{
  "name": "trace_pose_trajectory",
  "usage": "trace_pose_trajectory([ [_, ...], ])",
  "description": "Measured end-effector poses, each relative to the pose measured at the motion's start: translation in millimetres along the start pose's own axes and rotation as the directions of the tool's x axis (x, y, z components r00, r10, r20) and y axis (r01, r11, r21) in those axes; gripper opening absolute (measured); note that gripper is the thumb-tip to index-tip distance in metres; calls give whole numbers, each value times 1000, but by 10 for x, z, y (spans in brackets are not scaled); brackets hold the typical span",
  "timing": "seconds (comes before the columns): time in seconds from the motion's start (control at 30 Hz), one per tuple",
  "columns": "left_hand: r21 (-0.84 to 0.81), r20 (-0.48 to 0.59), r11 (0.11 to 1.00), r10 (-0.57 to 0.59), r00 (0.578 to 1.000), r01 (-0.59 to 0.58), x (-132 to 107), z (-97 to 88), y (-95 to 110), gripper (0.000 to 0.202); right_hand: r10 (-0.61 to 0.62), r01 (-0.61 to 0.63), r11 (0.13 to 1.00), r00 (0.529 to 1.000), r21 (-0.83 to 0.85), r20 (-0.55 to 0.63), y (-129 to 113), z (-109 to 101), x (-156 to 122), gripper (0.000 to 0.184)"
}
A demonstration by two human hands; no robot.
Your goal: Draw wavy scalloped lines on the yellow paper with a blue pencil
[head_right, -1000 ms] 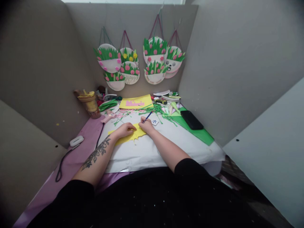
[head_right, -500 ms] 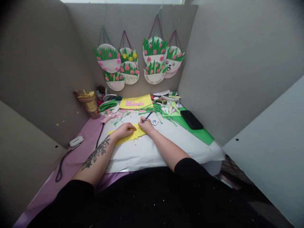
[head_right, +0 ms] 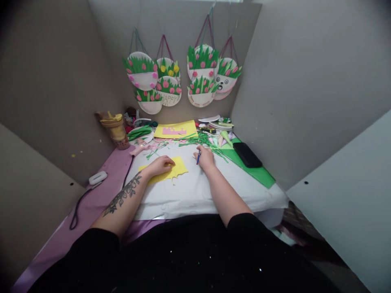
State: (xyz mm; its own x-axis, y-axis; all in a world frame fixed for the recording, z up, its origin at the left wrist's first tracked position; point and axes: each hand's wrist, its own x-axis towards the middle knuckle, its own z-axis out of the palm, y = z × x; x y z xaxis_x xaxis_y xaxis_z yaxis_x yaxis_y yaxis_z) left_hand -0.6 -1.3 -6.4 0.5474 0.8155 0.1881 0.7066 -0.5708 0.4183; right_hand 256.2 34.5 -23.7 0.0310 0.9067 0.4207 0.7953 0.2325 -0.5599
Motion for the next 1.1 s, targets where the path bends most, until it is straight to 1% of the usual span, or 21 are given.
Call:
trace_pose_trajectory([
  [0.03, 22, -7, 1000, -8, 1000, 8, -3, -4, 3, 33, 33, -30, 997, 998, -69, 46, 48, 0, 7, 35],
  [0.1, 76, -25, 996, -35, 999, 37, -14, -15, 11, 31, 66, -51, 990, 991, -133, 117, 100, 26, 13, 42],
  [0.23, 132, -36, 987, -92, 995, 96, -36, -37, 39, 30, -16, 36, 992, 987, -124, 160, 100, 84, 12, 42],
  [0.33, 121, -19, 990, -74, 997, 75, -39, -49, 54, 30, -38, 53, 994, 988, -96, 151, 85, 82, 3, 42],
  [0.5, 95, 2, 995, -36, 999, 36, -39, -51, 50, 30, -94, 98, 994, 992, -44, 84, 22, 40, -25, 41],
  [0.57, 91, 3, 995, -34, 999, 34, -43, -51, 51, 31, -64, 69, 996, 994, -51, 91, -9, 28, -34, 41],
  [0.67, 94, 8, 995, -43, 999, 42, -50, -56, 67, 30, 14, 2, 996, 987, -94, 162, -22, 25, -38, 41],
  [0.73, 98, 12, 994, -50, 999, 49, -52, -61, 82, 30, 26, 0, 990, 982, -141, 185, -5, 34, -33, 39],
  [0.8, 101, 13, 993, -55, 998, 54, -53, -66, 94, 30, 21, 11, 984, 985, -179, 173, 22, 50, -25, 41],
  [0.87, 102, 11, 993, -58, 998, 56, -55, -70, 100, 30, 35, -6, 983, 987, -185, 156, 47, 68, -18, 41],
  [0.93, 99, 9, 994, -55, 998, 54, -56, -73, 101, 30, 41, -23, 990, 991, -137, 131, 63, 81, -8, 40],
  [0.97, 97, 9, 994, -53, 999, 52, -57, -73, 101, 30, 24, -16, 997, 994, -79, 107, 69, 83, 0, 40],
  [1.03, 94, 6, 994, -51, 999, 51, -58, -74, 99, 30, -28, 25, 991, 999, 135, 23, 81, 70, 31, 39],
  [1.07, 93, 4, 994, -52, 999, 51, -59, -73, 98, 30, -37, 46, 961, 999, 273, -38, 90, 56, 54, 39],
  [1.1, 92, 2, 994, -52, 999, 51, -60, -71, 96, 30, -18, 60, 910, 994, 410, -106, 99, 36, 79, 39],
])
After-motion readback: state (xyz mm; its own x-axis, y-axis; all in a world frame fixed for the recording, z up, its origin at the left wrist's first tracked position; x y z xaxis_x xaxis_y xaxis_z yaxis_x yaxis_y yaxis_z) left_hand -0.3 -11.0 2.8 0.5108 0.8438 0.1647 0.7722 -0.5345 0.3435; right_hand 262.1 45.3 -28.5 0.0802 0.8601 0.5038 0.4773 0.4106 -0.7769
